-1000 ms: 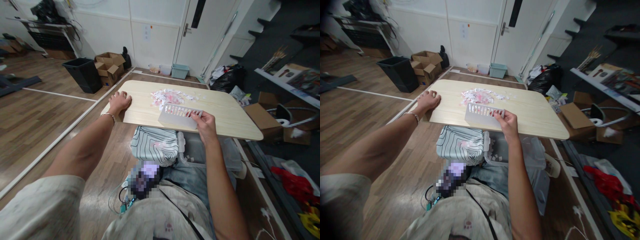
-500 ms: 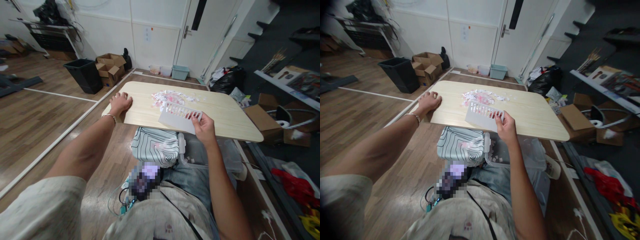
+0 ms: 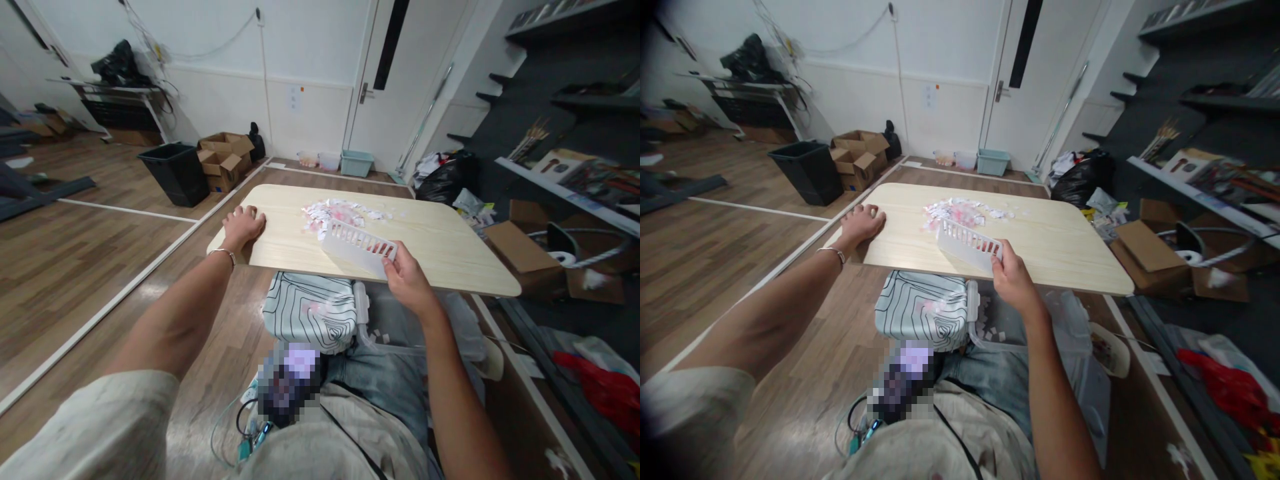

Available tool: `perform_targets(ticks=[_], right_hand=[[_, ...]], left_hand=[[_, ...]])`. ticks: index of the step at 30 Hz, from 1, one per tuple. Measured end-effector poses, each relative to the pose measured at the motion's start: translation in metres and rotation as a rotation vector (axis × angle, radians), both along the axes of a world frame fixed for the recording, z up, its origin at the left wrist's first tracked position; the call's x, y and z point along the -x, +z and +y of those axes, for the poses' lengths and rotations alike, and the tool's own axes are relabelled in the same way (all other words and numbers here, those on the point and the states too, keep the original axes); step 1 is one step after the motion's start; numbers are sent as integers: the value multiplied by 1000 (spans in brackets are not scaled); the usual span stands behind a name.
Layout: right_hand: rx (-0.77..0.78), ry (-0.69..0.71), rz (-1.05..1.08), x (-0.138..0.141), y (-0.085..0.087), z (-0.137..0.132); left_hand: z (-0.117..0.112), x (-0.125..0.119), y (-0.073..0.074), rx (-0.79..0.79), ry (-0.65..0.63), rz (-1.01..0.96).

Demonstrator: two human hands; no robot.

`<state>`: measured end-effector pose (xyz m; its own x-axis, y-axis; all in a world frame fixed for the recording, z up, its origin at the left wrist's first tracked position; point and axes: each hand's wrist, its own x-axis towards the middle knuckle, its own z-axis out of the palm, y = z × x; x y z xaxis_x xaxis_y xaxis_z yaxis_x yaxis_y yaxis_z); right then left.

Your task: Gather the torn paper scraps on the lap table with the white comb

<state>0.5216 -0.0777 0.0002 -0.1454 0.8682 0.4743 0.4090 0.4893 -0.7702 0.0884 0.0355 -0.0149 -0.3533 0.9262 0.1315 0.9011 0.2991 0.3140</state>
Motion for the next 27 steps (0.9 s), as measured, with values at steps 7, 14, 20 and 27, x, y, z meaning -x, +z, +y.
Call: perform_targets(ticks=[7,14,20,27], right_hand=[[-254,-257,289,-29,3,-1],[-226,-380,267,-34,-8,-20],[-211,-346,22,-4,-8,-25],[-282,-262,-140,6,4,-31]], left_hand=[[1,0,-3,-13,-1,6],[3,1,-4,-11,-2,6],[5,2,-5,-16,2,1],[5,2,-5,-11,9,-3]])
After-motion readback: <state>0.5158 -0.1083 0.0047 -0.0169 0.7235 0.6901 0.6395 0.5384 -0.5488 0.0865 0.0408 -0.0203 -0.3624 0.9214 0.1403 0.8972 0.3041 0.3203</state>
